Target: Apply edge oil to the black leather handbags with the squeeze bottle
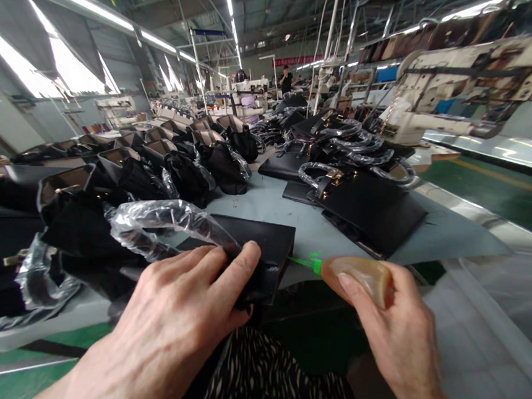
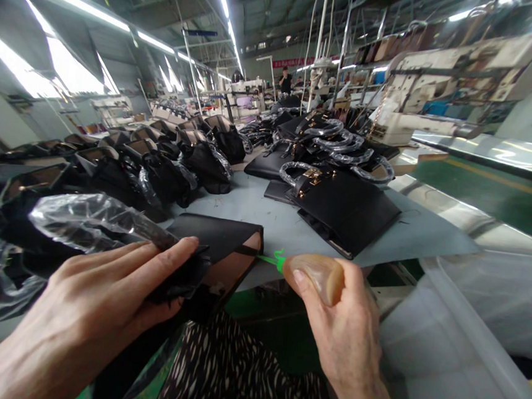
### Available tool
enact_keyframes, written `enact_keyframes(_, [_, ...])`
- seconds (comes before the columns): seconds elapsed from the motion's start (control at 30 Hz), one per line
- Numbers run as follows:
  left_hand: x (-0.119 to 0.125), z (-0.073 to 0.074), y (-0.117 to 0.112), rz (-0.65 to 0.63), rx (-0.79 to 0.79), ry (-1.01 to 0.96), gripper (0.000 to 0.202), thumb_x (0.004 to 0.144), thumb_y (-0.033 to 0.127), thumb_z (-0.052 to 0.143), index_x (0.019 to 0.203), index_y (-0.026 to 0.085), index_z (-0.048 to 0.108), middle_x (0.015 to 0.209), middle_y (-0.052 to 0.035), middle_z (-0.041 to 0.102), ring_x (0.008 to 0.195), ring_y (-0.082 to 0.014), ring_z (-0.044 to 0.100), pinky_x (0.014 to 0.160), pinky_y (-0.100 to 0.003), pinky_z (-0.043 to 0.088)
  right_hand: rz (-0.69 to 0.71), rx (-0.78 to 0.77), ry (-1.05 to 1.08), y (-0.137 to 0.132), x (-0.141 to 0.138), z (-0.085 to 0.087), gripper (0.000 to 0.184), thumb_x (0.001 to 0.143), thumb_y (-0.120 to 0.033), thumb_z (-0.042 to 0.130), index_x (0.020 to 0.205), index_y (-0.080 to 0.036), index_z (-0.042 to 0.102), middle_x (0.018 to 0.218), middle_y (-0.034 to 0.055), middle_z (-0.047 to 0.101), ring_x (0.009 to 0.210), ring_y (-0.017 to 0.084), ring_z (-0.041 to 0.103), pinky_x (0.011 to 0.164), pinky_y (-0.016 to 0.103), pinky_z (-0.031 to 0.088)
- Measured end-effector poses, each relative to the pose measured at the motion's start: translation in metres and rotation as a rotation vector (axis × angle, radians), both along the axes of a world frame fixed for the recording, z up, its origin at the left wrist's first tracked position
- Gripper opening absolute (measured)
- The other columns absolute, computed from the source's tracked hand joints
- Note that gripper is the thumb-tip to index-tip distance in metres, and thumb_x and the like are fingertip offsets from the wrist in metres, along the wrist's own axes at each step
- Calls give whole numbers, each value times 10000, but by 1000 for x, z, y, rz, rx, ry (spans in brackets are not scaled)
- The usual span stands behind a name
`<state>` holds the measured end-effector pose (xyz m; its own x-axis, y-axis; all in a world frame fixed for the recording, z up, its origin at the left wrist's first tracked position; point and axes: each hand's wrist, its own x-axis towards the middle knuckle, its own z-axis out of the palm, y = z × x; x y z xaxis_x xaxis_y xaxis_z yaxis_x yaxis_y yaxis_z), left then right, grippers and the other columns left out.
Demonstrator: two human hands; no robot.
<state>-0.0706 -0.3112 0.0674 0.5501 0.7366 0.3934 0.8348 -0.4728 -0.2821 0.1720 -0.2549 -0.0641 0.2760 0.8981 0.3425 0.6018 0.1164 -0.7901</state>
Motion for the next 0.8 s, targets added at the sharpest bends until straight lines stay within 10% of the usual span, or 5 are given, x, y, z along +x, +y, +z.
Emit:
enact_keyframes(0.53, [-3,2,9,9,-123,-102,348,891,176,482,1235,163,430,704,25,521,591,-144,527,515,-255,386,55,407,-258,-3,-6,-7,428,857,-483,630,1095,-146,518,958,106,609,847,261,609,756,331,479])
enact_keyframes(0.8, [-7,11,23,63,-180,-140,251,826,177,554,1077,177,551,724,-2,626,606,-164,603,536,-250,435,-69,187,81,-10,-2,13,462,799,-566,639,1065,-201,541,927,76,626,802,279,620,670,369,531])
